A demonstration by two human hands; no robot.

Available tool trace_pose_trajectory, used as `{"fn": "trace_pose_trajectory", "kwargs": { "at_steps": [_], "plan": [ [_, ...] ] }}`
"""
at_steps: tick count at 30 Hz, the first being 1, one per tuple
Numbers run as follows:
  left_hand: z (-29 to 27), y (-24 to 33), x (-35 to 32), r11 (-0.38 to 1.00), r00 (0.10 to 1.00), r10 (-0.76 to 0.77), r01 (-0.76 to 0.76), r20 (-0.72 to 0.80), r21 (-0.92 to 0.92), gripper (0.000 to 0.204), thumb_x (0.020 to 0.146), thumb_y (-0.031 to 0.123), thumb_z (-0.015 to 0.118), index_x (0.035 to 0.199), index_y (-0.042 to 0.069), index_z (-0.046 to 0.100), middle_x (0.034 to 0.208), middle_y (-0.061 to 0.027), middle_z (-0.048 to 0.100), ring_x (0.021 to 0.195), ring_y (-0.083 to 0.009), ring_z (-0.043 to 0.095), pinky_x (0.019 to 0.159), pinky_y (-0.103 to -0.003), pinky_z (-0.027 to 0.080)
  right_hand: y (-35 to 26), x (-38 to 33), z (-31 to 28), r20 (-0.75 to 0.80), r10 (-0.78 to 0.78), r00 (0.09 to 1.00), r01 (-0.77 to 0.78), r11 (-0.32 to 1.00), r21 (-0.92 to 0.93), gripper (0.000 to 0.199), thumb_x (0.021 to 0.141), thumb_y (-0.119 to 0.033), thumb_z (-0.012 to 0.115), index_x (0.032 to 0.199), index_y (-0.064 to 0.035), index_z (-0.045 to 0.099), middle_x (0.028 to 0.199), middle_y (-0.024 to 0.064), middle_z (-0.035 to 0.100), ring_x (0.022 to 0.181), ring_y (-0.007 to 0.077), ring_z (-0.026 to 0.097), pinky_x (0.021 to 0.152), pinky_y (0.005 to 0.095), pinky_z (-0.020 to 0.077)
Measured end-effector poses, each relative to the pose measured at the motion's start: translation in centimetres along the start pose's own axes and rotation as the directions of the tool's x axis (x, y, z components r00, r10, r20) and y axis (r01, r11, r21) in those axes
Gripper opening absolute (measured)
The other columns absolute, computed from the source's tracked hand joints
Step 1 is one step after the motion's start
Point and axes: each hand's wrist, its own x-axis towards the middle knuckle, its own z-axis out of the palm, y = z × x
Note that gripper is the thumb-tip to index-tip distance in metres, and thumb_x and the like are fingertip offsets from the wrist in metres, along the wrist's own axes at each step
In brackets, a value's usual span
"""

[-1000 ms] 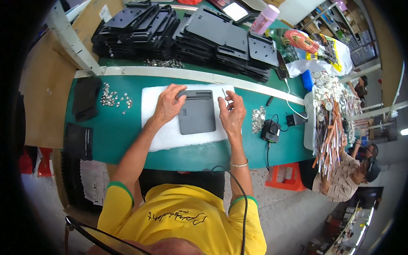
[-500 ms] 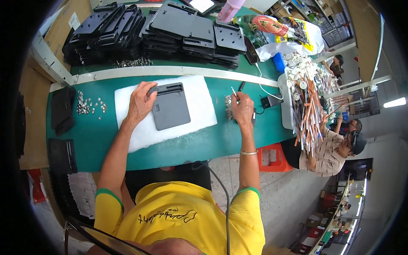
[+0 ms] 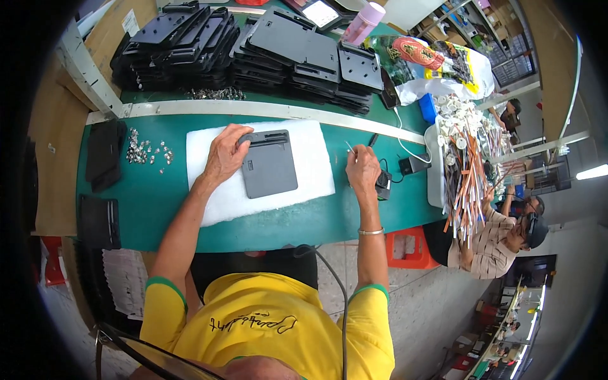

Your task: The person assembles small metal pins into black plastic housings by hand at a factory workbench.

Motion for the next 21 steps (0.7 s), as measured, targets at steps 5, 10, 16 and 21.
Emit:
{"fn": "trace_pose_trajectory", "kwargs": {
  "at_steps": [5, 10, 16, 21],
  "plan": [
    [-0.3, 0.1, -0.2, 0.999, 0.998, -0.044, 0.043, 0.037, 0.017, 0.026, 0.083, 0.005, 0.056, 0.107, -0.002, 0.064, 0.1, -0.0129, 0.061, 0.07, -0.0225, 0.062, 0.07, -0.034, 0.053, -2.5, -0.1, -2.7, 0.484, 0.348, 0.803, -0.592, 0.365, 0.719, 0.011, 0.087, -0.017, 0.068, 0.088, -0.0064, 0.064, 0.076, 0.0021, 0.061, 0.057, 0.0103, 0.053, 0.042, 0.0244, 0.0381],
    [-0.1, 0.1, -0.1, 1.0, 0.999, -0.01, 0.01, 0.042, 0.009, 0.025, 0.083, 0.005, 0.056, 0.106, -0.002, 0.064, 0.099, -0.0135, 0.061, 0.071, -0.0247, 0.062, 0.072, -0.035, 0.053, -3.8, -1.0, -3.5, 0.653, 0.167, 0.739, -0.644, -0.112, 0.757, 0.01, 0.089, -0.014, 0.067, 0.095, -0.0078, 0.062, 0.082, -0.0002, 0.059, 0.059, 0.004, 0.046, 0.04, 0.0153, 0.0287],
    [0.3, -0.4, -0.1, 0.999, 0.999, 0.037, -0.037, -0.002, 0.015, 0.024, 0.083, 0.005, 0.057, 0.105, -0.001, 0.063, 0.099, -0.0136, 0.061, 0.077, -0.0283, 0.063, 0.072, -0.037, 0.053, -5.8, -1.4, -3.0, 0.651, -0.011, 0.759, -0.637, -0.213, 0.74, 0.009, 0.09, -0.013, 0.065, 0.096, -0.007, 0.061, 0.087, 0.0036, 0.061, 0.06, 0.0045, 0.047, 0.039, 0.0151, 0.0288],
    [0.5, -0.3, -0.1, 0.999, 0.999, 0.037, -0.037, -0.016, 0.036, 0.024, 0.083, 0.006, 0.058, 0.105, -0.001, 0.063, 0.099, -0.0132, 0.061, 0.081, -0.0302, 0.064, 0.072, -0.038, 0.053, -7.6, -1.1, -3.0, 0.63, 0.032, 0.776, -0.627, -0.064, 0.776, 0.007, 0.09, -0.011, 0.065, 0.094, -0.0074, 0.061, 0.086, 0.0037, 0.063, 0.059, 0.0043, 0.048, 0.041, 0.0157, 0.0298]
  ]
}}
